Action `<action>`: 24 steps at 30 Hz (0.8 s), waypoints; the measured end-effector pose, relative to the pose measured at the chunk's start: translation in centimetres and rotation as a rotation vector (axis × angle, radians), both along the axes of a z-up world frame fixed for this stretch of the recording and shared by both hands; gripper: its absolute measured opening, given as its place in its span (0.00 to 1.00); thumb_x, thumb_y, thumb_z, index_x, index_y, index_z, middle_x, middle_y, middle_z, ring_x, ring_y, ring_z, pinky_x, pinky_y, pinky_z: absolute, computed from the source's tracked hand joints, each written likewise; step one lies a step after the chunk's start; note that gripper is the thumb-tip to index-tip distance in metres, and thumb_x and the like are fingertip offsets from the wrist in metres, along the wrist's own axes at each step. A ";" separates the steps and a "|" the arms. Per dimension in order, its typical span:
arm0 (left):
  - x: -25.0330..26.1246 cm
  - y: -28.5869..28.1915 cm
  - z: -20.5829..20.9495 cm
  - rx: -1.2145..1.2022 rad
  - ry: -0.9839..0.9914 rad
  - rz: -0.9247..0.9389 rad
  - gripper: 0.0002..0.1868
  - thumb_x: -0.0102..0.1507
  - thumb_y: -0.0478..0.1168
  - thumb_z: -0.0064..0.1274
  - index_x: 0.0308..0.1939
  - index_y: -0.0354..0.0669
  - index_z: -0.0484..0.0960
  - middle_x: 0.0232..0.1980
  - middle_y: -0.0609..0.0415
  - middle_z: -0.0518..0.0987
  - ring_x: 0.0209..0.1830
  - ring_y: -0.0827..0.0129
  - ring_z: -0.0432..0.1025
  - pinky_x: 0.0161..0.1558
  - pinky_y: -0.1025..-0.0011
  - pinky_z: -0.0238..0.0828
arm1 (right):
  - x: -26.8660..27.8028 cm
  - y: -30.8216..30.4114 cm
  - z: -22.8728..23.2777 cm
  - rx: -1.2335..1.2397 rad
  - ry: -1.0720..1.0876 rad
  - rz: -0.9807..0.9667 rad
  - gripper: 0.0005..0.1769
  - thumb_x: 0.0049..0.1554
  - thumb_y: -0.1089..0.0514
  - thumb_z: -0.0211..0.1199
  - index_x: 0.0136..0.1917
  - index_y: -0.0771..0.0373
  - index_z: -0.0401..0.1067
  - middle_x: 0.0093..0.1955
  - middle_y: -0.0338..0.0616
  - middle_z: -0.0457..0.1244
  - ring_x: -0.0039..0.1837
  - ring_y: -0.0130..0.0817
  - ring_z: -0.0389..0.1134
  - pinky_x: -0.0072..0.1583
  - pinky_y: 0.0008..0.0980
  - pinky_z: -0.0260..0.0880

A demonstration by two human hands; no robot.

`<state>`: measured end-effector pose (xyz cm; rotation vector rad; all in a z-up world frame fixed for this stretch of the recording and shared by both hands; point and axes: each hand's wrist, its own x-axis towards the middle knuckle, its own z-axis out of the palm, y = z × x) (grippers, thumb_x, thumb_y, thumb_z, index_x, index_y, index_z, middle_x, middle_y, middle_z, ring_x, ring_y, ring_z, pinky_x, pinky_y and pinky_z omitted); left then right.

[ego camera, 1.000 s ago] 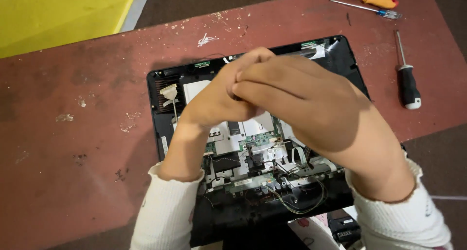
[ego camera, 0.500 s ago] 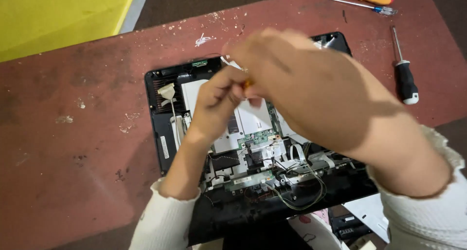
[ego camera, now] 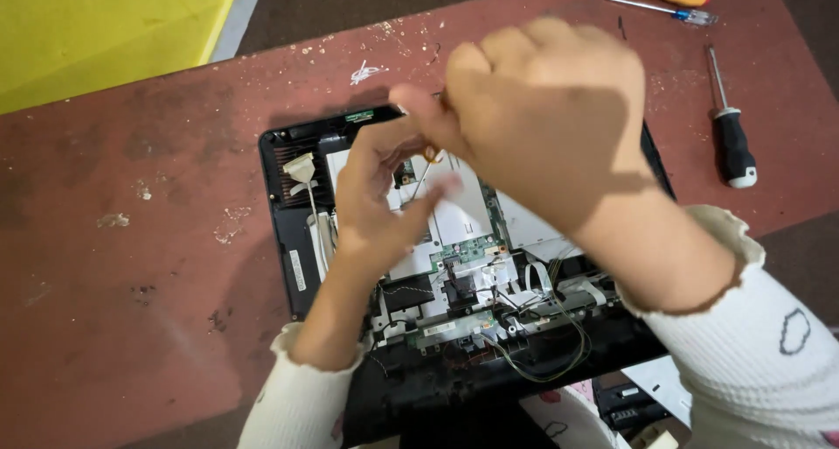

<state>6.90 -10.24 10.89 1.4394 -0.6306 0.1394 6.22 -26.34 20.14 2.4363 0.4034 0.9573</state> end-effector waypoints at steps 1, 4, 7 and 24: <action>0.3 -0.2 -0.9 0.000 -0.002 0.001 0.22 0.61 0.38 0.58 0.54 0.34 0.67 0.51 0.46 0.75 0.51 0.64 0.72 0.60 0.69 0.73 | -0.4 0.4 0.2 0.000 -0.002 0.001 0.39 0.76 0.27 0.45 0.30 0.47 0.63 0.30 0.29 0.59 0.34 0.31 0.63 0.32 0.30 0.56; 1.4 -0.5 -2.4 -0.063 0.055 0.067 0.07 0.62 0.30 0.48 0.42 0.42 0.71 0.36 0.59 0.73 0.35 0.78 0.67 0.37 0.81 0.63 | -1.3 1.0 1.3 0.072 0.045 0.122 0.34 0.72 0.27 0.39 0.37 0.49 0.65 0.38 0.31 0.60 0.40 0.30 0.62 0.38 0.27 0.59; 2.5 0.0 -1.6 -0.120 -0.025 -0.030 0.20 0.68 0.61 0.41 0.38 0.49 0.67 0.33 0.61 0.72 0.29 0.77 0.62 0.32 0.77 0.56 | -1.6 0.9 3.2 0.024 0.348 0.304 0.30 0.67 0.49 0.52 0.74 0.71 0.54 0.66 0.46 0.60 0.65 0.38 0.59 0.67 0.29 0.59; 2.6 0.0 -3.4 -0.007 -0.100 -0.076 0.18 0.66 0.56 0.47 0.42 0.45 0.76 0.36 0.60 0.76 0.35 0.74 0.70 0.38 0.78 0.65 | -0.9 0.7 -1.4 0.299 0.058 0.193 0.35 0.67 0.28 0.37 0.35 0.53 0.68 0.35 0.36 0.60 0.36 0.33 0.59 0.34 0.29 0.52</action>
